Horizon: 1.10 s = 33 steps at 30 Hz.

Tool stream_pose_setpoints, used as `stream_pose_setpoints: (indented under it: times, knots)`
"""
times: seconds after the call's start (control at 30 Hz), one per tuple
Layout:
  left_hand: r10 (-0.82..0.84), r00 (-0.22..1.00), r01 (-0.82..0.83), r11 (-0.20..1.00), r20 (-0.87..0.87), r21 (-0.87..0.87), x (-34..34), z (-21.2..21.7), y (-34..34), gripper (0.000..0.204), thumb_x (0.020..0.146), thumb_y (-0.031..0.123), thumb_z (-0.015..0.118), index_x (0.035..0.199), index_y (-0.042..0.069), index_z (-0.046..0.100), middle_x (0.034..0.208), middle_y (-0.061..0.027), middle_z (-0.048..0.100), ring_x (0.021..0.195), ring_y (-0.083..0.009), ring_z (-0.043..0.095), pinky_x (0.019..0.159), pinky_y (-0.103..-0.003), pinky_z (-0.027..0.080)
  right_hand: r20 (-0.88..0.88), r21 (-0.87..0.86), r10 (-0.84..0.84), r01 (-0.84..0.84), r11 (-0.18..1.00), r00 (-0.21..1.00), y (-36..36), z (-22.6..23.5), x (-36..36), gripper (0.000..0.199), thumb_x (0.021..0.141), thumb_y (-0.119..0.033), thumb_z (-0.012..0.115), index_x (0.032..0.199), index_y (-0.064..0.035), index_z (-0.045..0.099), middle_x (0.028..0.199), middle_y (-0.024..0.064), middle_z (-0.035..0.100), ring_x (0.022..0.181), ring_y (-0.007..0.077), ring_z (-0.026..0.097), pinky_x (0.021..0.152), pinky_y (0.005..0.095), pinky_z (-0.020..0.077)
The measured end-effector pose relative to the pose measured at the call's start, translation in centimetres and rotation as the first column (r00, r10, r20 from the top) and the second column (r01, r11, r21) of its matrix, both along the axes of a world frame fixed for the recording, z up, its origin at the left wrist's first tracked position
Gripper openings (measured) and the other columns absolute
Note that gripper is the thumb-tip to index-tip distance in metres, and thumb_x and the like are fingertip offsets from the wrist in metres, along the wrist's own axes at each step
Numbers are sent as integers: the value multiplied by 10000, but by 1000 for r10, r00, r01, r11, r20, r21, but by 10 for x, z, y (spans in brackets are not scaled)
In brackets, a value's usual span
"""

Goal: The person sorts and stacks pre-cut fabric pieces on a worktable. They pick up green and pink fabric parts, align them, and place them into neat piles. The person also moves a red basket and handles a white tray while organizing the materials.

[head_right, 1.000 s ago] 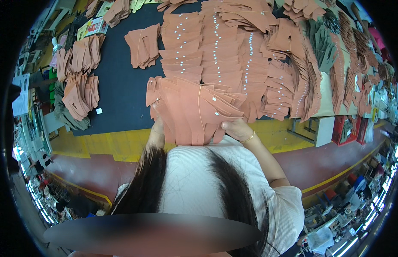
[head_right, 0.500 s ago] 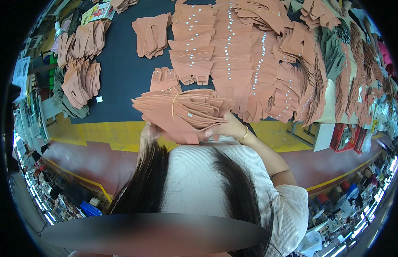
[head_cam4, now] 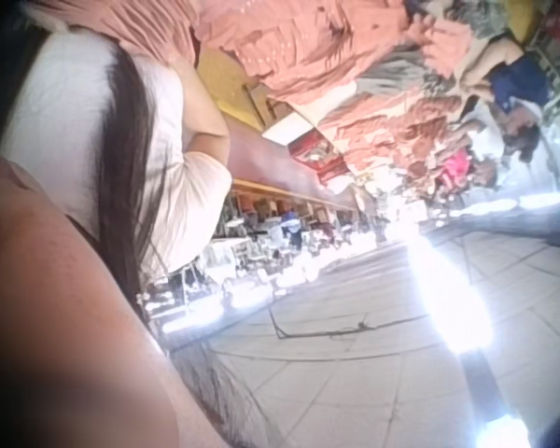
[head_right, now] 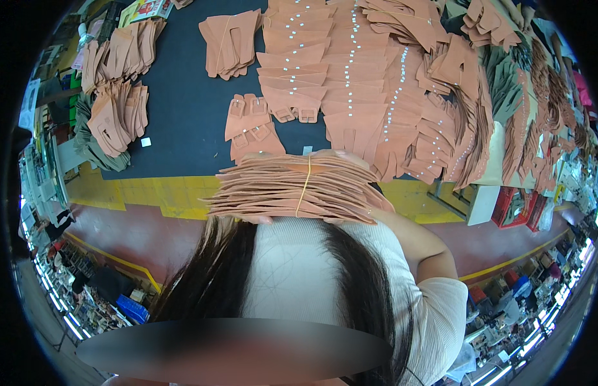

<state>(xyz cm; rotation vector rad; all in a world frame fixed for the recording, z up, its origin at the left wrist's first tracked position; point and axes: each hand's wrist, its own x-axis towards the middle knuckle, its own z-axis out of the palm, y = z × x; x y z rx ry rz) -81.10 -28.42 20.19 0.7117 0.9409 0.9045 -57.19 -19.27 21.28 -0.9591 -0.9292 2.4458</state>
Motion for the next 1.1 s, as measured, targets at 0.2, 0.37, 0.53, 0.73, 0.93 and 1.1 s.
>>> stream_pose_setpoints:
  times: [0.2,0.37,0.53,0.73,0.93,1.1]
  knots:
    - [16,1000,-17,1000,-27,-13,7,-4,7,748,693,310,801,1297,24,465,1150,-85,587,1074,-209,570,949,-381,467,30,92,16,-19,996,999,1,-5,7,777,740,-232,778,1362,-25,359,1254,160,518,1129,236,543,889,337,458]
    - [291,951,-299,951,-100,-74,-3,-30,23,813,686,319,795,1327,3,408,1196,-112,554,1111,-237,549,964,-392,457,309,764,24,-263,589,951,22,-12,-4,742,759,-244,763,1354,-29,376,1252,165,513,1143,245,535,942,353,435]
    - [538,827,-525,843,164,-119,-60,-71,59,856,698,299,771,1364,3,322,1287,-148,475,1162,-282,516,980,-420,451,454,703,-59,-316,638,889,39,-3,-23,588,803,-232,720,1290,-22,466,1180,146,555,1068,228,575,921,348,439]
    - [598,797,-598,801,79,-25,-169,-106,133,779,750,314,754,1349,8,361,1253,-159,510,1157,-277,523,974,-423,456,575,751,63,-556,356,816,46,0,-23,299,845,-244,647,1084,-70,608,1014,91,613,926,290,601,836,384,474]
    - [470,847,-505,857,-250,-100,-213,-150,191,669,857,303,666,1369,4,356,1292,-140,504,1165,-255,525,984,-396,441,612,760,11,-593,266,790,60,-11,-19,295,840,-242,633,1076,-67,611,1001,90,622,943,287,600,854,389,459]
    - [458,851,-503,851,-257,-151,-220,-156,193,681,863,302,657,1385,2,340,1318,-138,486,1180,-253,514,996,-390,427,586,795,-195,-510,329,787,118,-29,10,251,882,-207,610,1087,-63,621,1007,93,635,941,238,612,826,357,473]
